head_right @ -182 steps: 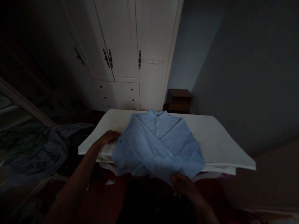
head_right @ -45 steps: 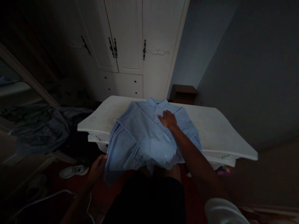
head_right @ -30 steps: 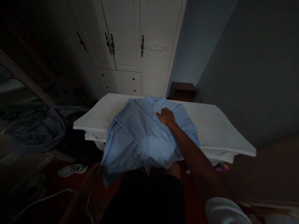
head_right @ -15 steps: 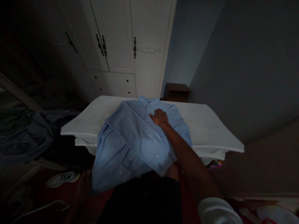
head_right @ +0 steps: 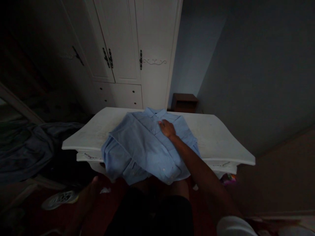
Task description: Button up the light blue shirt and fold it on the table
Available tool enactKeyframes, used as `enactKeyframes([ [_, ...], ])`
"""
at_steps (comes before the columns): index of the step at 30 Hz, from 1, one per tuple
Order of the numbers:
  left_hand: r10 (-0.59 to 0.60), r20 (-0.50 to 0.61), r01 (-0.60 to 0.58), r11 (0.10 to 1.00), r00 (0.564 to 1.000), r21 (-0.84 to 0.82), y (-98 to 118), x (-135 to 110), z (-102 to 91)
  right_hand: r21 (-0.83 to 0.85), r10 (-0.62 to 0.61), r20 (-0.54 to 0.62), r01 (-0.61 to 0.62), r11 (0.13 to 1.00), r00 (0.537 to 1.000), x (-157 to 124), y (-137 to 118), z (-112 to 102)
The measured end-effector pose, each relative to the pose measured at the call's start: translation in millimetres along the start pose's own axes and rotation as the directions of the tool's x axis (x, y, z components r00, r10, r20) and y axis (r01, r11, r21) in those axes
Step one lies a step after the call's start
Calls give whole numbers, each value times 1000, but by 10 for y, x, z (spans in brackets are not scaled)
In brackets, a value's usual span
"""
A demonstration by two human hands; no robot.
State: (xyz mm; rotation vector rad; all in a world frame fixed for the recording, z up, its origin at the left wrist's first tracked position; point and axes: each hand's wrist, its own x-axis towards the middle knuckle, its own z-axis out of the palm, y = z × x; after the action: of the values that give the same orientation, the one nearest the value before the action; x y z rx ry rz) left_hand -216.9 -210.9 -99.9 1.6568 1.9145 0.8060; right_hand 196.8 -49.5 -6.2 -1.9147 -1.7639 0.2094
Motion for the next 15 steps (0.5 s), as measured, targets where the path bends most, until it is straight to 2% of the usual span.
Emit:
enactKeyframes([
  [3, 130, -92, -141, 983, 987, -117, 712, 137, -127, 150, -6, -75, 17, 989, 997, -32, 78, -57],
  [5, 256, -171, -281, 949, 951, -144, 1190, 319, -191, 150, -20, -102, 35, 988, 995, -43, 154, -127],
  [7, 409, -183, -435, 890, 894, -138, 1578, 616, -202, 121, -24, -120, 39, 992, 992, -26, 261, -234],
  [9, 499, -164, -518, 850, 851, -98, 1848, 1027, -148, 49, 63, -119, -58, 997, 991, 20, 408, -369],
  [11, 495, -120, -498, 867, 861, 5, 2015, 1503, -44, -37, 229, -107, -234, 972, 968, 81, 589, -514],
  [13, 402, -24, -393, 904, 915, 165, 2113, 1969, 80, -98, 378, -100, -388, 917, 920, 145, 779, -642],
  [15, 294, 44, -296, 921, 955, 252, 2174, 2364, 194, -112, 445, -96, -454, 884, 890, 210, 946, -731],
])
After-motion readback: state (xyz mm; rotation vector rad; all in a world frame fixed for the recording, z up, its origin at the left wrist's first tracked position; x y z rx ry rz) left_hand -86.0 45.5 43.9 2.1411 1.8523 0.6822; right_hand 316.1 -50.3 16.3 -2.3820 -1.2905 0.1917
